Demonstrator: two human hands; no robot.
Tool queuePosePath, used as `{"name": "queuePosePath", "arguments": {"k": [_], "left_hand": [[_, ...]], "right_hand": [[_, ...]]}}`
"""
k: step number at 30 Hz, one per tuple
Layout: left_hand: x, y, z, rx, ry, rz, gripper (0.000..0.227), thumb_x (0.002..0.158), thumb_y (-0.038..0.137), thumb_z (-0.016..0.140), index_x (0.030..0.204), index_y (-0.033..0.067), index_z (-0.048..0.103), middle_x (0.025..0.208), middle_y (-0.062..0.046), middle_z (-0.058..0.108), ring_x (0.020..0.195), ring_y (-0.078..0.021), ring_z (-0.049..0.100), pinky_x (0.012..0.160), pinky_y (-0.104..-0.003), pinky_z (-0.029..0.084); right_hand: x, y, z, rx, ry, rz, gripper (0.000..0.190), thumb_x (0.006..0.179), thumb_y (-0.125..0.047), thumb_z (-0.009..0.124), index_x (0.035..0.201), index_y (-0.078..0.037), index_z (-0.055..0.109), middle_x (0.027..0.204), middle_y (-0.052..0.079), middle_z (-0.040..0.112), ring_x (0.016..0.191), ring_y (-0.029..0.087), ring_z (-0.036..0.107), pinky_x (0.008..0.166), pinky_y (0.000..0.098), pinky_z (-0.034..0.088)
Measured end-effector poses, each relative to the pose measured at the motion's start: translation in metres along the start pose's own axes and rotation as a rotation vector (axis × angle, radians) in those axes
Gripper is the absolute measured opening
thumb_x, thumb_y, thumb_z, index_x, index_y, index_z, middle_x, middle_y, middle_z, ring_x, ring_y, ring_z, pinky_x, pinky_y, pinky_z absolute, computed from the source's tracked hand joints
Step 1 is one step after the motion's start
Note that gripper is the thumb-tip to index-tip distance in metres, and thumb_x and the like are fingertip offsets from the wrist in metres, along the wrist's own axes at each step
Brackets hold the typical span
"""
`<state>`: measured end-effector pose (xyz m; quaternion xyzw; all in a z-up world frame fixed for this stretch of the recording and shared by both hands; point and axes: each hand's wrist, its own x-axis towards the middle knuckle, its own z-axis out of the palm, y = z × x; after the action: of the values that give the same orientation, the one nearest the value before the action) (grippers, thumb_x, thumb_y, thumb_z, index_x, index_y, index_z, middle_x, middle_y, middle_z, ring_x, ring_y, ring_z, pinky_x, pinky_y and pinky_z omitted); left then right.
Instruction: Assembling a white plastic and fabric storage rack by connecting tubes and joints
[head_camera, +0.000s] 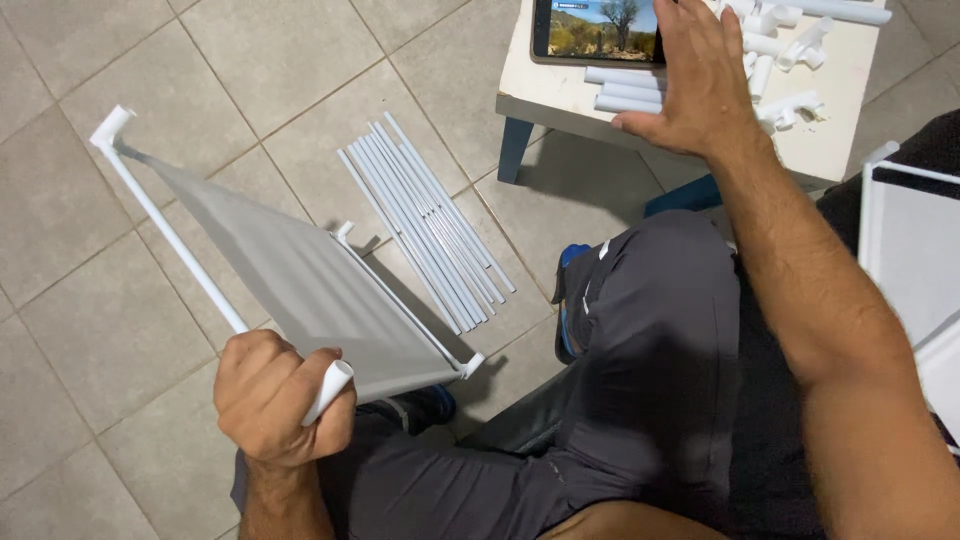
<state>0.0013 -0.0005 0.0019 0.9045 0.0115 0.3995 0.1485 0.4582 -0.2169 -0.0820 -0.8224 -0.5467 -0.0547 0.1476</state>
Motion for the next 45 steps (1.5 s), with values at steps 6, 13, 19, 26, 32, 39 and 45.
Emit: {"name": "queuePosePath", "arguments": {"k": [6,13,19,26,32,39,45], "left_hand": [[-0.005,-0.004,0.000,0.014,-0.003,0.017,0.012,0.076,-0.001,0.055,0.071,-0.0012,0.066,0.055,-0.006,0.037,0.050,-0.0239,0.034,0.060,-0.040,0.037],[-0.003,-0.001,0.002,0.029,0.001,0.007,0.012,0.076,-0.005,0.054,0.071,-0.0013,0.065,0.056,-0.005,0.033,0.051,-0.0246,0.031,0.062,-0.039,0.037],[-0.028,-0.010,0.012,0.140,0.000,0.062,0.033,0.087,0.034,0.060,0.075,0.0061,0.072,0.052,-0.001,0.048,0.053,-0.0195,0.044,0.067,-0.041,0.042],[-0.003,0.018,0.026,0.177,-0.358,0.026,0.037,0.098,0.032,0.057,0.116,0.0007,0.067,0.086,-0.009,0.058,0.077,-0.0312,0.050,0.087,-0.046,0.042],[-0.038,0.008,0.040,0.205,-0.200,0.084,0.067,0.099,0.055,0.065,0.125,-0.0069,0.060,0.080,-0.014,0.053,0.074,-0.0356,0.052,0.069,-0.049,0.043],[-0.095,-0.050,-0.021,0.337,0.402,-0.007,0.057,0.099,0.040,0.071,0.119,-0.0124,0.062,0.092,-0.021,0.060,0.076,-0.0358,0.054,0.073,-0.053,0.044],[-0.101,-0.072,-0.079,0.383,0.771,-0.385,0.048,0.112,0.038,0.057,0.125,-0.0076,0.051,0.109,-0.018,0.045,0.094,-0.0268,0.047,0.082,-0.040,0.042]], "right_hand": [[-0.005,-0.002,-0.008,0.015,-0.011,0.018,0.118,0.082,-0.037,0.092,0.165,-0.005,0.015,0.169,0.027,0.031,0.155,0.048,0.027,0.118,0.0698,0.011],[-0.009,-0.008,-0.019,0.030,0.022,0.051,0.120,0.079,-0.034,0.097,0.166,-0.008,0.019,0.168,0.025,0.034,0.154,0.046,0.028,0.117,0.0704,0.011],[-0.006,-0.069,-0.059,-0.041,0.024,0.008,0.105,0.084,-0.039,0.090,0.157,0.005,0.029,0.158,0.036,0.039,0.145,0.054,0.038,0.118,0.0669,0.028],[0.002,-0.235,-0.067,0.313,-0.698,-0.143,0.086,0.087,-0.064,0.066,0.154,-0.016,0.040,0.156,0.011,0.048,0.138,0.035,0.048,0.105,0.0590,0.043],[-0.025,-0.280,0.034,0.344,-0.649,-0.304,0.040,0.092,-0.040,0.057,0.123,-0.016,0.054,0.092,0.009,0.065,0.067,0.038,0.068,0.052,0.0548,0.056],[-0.016,-0.221,0.111,0.085,-0.247,-0.378,0.016,0.071,-0.035,0.066,0.083,-0.026,0.070,0.078,0.000,0.069,0.087,0.027,0.069,0.079,0.0459,0.052],[0.007,-0.206,0.053,0.163,-0.087,-0.632,0.030,0.092,-0.048,0.052,0.077,-0.022,0.058,0.078,0.000,0.062,0.088,0.023,0.065,0.103,0.0504,0.044]]}}
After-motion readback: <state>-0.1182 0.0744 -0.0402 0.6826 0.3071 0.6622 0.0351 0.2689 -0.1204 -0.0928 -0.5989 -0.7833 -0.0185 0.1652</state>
